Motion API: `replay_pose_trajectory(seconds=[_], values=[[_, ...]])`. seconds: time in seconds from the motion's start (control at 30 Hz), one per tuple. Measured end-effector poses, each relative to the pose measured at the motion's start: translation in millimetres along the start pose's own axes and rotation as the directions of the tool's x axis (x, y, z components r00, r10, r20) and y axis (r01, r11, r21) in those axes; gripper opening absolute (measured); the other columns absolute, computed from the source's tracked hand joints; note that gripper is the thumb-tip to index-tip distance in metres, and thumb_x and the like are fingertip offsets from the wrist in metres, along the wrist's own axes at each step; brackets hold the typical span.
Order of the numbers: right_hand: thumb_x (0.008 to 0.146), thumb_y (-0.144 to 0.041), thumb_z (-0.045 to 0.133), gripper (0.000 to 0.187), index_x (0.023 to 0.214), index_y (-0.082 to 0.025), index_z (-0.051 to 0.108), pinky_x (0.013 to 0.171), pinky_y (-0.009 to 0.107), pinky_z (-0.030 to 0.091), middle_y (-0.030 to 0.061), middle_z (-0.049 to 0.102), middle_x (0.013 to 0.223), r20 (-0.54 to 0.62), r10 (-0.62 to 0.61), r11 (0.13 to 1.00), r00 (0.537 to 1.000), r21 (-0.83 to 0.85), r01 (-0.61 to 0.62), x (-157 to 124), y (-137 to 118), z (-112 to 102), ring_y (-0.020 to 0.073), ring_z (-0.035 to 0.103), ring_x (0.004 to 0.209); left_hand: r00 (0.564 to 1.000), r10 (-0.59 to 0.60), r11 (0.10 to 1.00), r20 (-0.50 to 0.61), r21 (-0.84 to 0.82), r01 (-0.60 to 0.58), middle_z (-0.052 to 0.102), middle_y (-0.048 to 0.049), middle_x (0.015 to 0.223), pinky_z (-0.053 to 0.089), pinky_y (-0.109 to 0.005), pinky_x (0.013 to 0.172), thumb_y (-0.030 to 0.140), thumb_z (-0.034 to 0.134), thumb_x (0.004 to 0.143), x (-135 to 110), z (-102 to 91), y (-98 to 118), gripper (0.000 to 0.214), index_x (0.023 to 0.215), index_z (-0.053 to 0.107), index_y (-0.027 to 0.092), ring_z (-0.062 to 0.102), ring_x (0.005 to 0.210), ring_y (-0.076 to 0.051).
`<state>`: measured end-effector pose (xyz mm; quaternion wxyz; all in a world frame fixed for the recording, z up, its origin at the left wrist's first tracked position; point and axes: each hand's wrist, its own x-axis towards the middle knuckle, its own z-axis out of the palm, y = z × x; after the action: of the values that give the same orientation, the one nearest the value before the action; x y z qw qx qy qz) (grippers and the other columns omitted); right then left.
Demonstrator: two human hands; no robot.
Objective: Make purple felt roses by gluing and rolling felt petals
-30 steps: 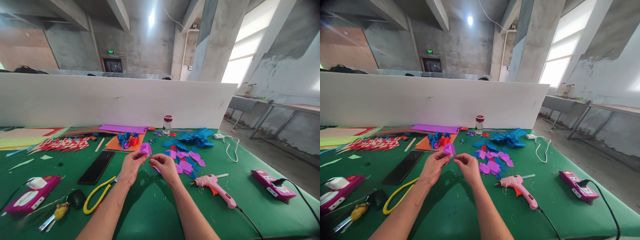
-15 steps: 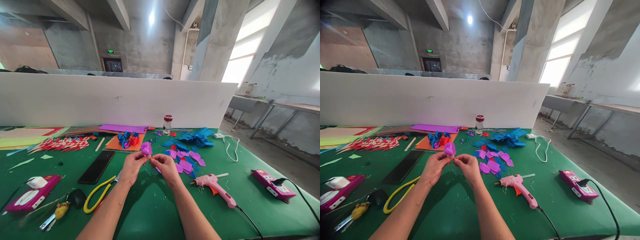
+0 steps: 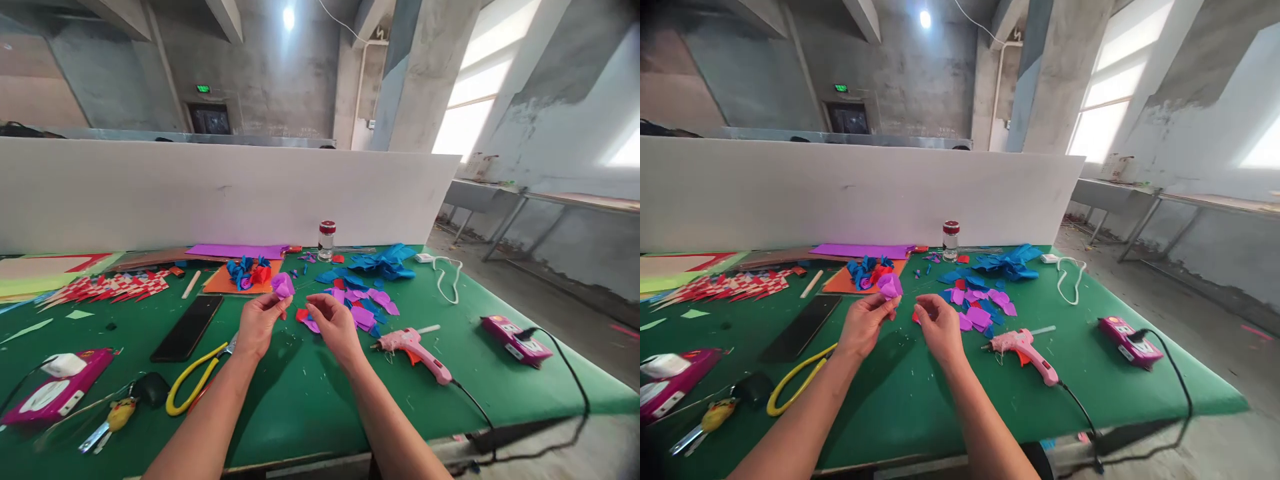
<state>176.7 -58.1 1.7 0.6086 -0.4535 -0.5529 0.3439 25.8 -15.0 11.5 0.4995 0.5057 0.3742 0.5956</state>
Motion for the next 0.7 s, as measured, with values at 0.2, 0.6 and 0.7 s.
replay_pose_trajectory(seconds=[0.2,0.6,0.7], values=[[0.086,-0.043,0.054,0.029,0.1,-0.02,0.065,0.076,0.034,0.05,0.0074,0.071,0.095,-0.192,-0.128,0.835,0.973,-0.55,0.001,-50,-8,-121,0.0214,0.065,0.084,0.996,-0.072,0.996,0.058,-0.043,0.075,0.059,0.0003,0.063,0.035,-0.02,0.047,0.029,0.088,0.048,2,3.1,-3,0.028,0.066,0.073,0.014,0.045,0.051,-0.007],[0.089,-0.049,0.038,0.033,0.076,-0.023,0.053,0.072,0.036,0.046,0.0059,0.062,0.076,-0.065,0.026,0.534,0.998,-0.843,-0.068,-80,54,-211,0.0237,0.06,0.075,0.975,-0.144,0.983,0.172,-0.092,0.162,0.055,0.0019,0.059,0.036,-0.02,0.046,0.03,0.087,0.054,-2,0.8,0,0.024,0.064,0.072,0.014,0.043,0.048,-0.005],[0.087,-0.054,0.04,0.035,0.078,-0.023,0.054,0.072,0.037,0.047,0.0072,0.063,0.079,-0.154,-0.015,0.632,0.988,-0.767,-0.11,-80,45,-211,0.0245,0.061,0.077,0.97,-0.17,0.976,0.176,-0.105,0.19,0.056,0.0017,0.059,0.036,-0.02,0.046,0.029,0.086,0.055,-3,-0.4,-2,0.023,0.066,0.073,0.014,0.044,0.049,-0.005]])
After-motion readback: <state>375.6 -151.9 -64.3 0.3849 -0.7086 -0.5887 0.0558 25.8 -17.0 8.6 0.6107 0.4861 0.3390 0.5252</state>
